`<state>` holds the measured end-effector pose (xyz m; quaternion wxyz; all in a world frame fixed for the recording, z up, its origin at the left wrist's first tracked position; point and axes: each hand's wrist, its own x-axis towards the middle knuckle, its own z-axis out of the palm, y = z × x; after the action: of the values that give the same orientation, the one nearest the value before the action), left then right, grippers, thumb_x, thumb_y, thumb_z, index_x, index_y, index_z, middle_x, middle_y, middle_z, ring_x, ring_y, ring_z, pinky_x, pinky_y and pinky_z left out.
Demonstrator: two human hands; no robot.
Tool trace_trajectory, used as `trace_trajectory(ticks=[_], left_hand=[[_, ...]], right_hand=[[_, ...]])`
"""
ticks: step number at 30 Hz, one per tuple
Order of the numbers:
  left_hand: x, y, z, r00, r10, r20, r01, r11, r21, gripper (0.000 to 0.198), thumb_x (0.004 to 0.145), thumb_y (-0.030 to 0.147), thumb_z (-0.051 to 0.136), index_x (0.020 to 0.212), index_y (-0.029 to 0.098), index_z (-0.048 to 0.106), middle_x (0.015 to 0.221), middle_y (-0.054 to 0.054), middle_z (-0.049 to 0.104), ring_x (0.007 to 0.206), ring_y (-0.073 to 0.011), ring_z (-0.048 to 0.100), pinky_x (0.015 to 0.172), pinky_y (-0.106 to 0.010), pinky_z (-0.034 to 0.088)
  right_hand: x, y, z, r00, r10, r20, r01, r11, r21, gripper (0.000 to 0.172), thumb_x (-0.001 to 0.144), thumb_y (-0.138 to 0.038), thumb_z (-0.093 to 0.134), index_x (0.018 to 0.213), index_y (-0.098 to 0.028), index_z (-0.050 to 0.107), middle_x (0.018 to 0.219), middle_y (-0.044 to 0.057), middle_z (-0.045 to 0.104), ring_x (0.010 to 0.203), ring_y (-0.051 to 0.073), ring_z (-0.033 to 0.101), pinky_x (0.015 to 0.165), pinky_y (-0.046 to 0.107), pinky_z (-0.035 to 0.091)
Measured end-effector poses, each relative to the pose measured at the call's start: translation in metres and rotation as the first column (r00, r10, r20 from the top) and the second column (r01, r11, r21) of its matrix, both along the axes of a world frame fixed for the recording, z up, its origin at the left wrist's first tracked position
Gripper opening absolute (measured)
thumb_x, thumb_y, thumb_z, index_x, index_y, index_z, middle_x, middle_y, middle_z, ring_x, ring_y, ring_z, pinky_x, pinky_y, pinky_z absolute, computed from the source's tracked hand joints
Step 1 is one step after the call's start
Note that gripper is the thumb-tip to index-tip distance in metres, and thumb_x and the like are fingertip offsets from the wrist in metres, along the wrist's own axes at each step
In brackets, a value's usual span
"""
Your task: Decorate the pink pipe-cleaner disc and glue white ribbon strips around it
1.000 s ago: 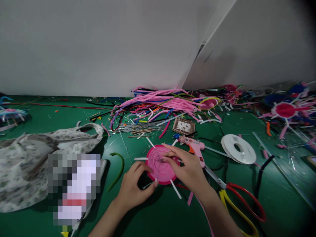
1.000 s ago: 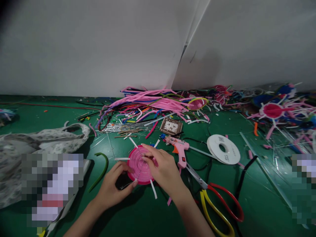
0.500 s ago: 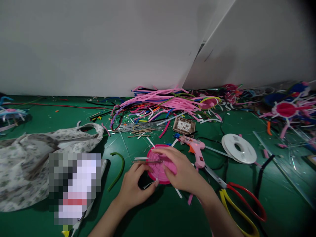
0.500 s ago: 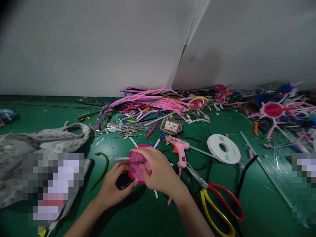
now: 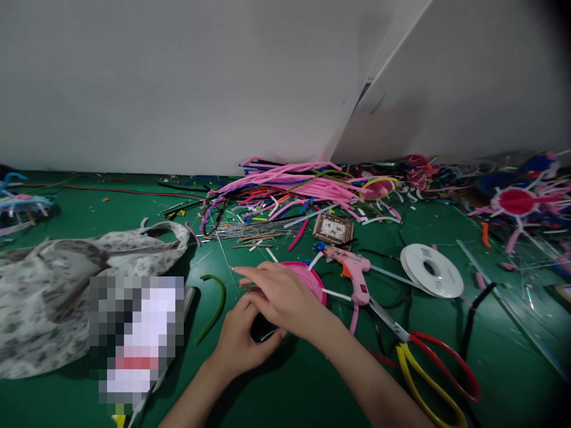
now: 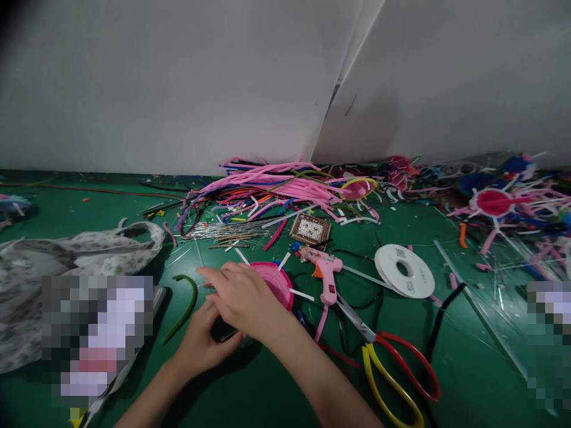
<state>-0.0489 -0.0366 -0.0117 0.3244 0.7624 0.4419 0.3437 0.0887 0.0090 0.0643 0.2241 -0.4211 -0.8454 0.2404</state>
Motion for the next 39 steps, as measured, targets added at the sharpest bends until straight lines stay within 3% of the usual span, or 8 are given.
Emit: trace_trajectory(ticks=[4, 8, 14, 20, 24, 27, 33, 39], left_hand=[[0.002, 0.001, 0.005, 1.000, -0.005, 0.001, 0.005, 1.000, -0.021, 0.028, 0.075, 0.029, 0.065, 0.101, 0.022, 0.056, 0.101, -0.007, 0.060, 0.097, -0.0220, 0.056, 0.079, -0.033, 0.048], [0.003, 0.002, 0.012, 1.000, 0.007, -0.019, -0.008, 0.998, -0.055, 0.020, 0.075, 0.029, 0.064, 0.090, 0.021, 0.055, 0.092, -0.005, 0.059, 0.088, -0.0197, 0.057, 0.074, -0.031, 0.048], [0.003, 0.001, 0.012, 1.000, 0.010, -0.025, -0.012, 0.999, -0.049, 0.020, 0.073, 0.028, 0.065, 0.090, 0.022, 0.056, 0.092, -0.006, 0.060, 0.087, -0.0199, 0.057, 0.073, -0.031, 0.048], [0.003, 0.001, 0.011, 0.999, 0.004, -0.039, -0.007, 0.998, -0.067, 0.020, 0.074, 0.030, 0.065, 0.090, 0.022, 0.056, 0.092, -0.005, 0.060, 0.089, -0.0203, 0.057, 0.075, -0.032, 0.047], [0.003, 0.001, 0.012, 0.999, 0.003, -0.037, -0.006, 0.997, -0.076, 0.020, 0.074, 0.029, 0.065, 0.090, 0.022, 0.055, 0.092, -0.005, 0.059, 0.088, -0.0198, 0.057, 0.075, -0.032, 0.047], [0.002, 0.001, 0.011, 0.999, -0.001, -0.038, -0.002, 0.997, -0.075, 0.021, 0.074, 0.029, 0.064, 0.090, 0.022, 0.055, 0.093, -0.005, 0.059, 0.089, -0.0199, 0.057, 0.075, -0.032, 0.047], [0.003, 0.001, 0.011, 1.000, 0.003, -0.029, -0.004, 0.998, -0.057, 0.020, 0.073, 0.028, 0.064, 0.090, 0.022, 0.055, 0.092, -0.005, 0.060, 0.089, -0.0198, 0.057, 0.075, -0.032, 0.046], [0.002, 0.001, 0.013, 1.000, 0.007, -0.024, -0.008, 0.999, -0.051, 0.019, 0.073, 0.029, 0.064, 0.088, 0.022, 0.054, 0.090, -0.005, 0.060, 0.089, -0.0204, 0.057, 0.075, -0.032, 0.047]], right_hand=[[0.005, 0.006, 0.005, 0.999, -0.032, 0.018, 0.031, 0.999, 0.019, 0.036, 0.085, -0.013, 0.051, 0.120, -0.021, 0.057, 0.093, 0.003, 0.070, 0.090, 0.021, 0.062, 0.082, 0.034, 0.048], [0.041, 0.003, 0.010, 0.970, -0.148, -0.193, 0.128, 0.985, -0.115, 0.032, 0.088, -0.017, 0.051, 0.118, -0.025, 0.057, 0.101, 0.000, 0.069, 0.093, 0.015, 0.063, 0.084, 0.028, 0.048], [0.082, -0.014, 0.013, 0.965, -0.157, -0.208, 0.127, 0.980, -0.150, 0.023, 0.091, -0.022, 0.049, 0.107, -0.029, 0.065, 0.104, 0.002, 0.067, 0.095, 0.014, 0.062, 0.083, 0.026, 0.048], [0.073, -0.028, 0.002, 0.910, -0.260, -0.324, 0.265, 0.964, -0.028, 0.003, 0.081, -0.021, 0.065, 0.082, -0.024, 0.063, 0.081, -0.001, 0.067, 0.082, 0.014, 0.062, 0.077, 0.026, 0.048], [0.070, -0.031, -0.005, 0.866, -0.374, -0.331, 0.323, 0.925, -0.200, 0.005, 0.084, -0.027, 0.060, 0.086, -0.023, 0.056, 0.094, 0.001, 0.065, 0.086, 0.014, 0.063, 0.074, 0.026, 0.051], [0.073, -0.030, -0.004, 0.910, -0.334, -0.244, 0.257, 0.919, -0.299, 0.012, 0.089, -0.026, 0.053, 0.100, -0.025, 0.059, 0.102, 0.002, 0.066, 0.093, 0.014, 0.063, 0.082, 0.027, 0.050], [0.072, -0.026, -0.003, 0.924, -0.319, -0.210, 0.304, 0.947, -0.103, 0.011, 0.085, -0.022, 0.058, 0.091, -0.025, 0.067, 0.089, -0.001, 0.070, 0.085, 0.014, 0.065, 0.079, 0.025, 0.050], [0.062, -0.025, -0.011, 0.874, -0.411, -0.258, 0.396, 0.911, -0.110, 0.005, 0.081, -0.025, 0.063, 0.083, -0.022, 0.066, 0.081, 0.000, 0.070, 0.076, 0.016, 0.065, 0.070, 0.027, 0.052]])
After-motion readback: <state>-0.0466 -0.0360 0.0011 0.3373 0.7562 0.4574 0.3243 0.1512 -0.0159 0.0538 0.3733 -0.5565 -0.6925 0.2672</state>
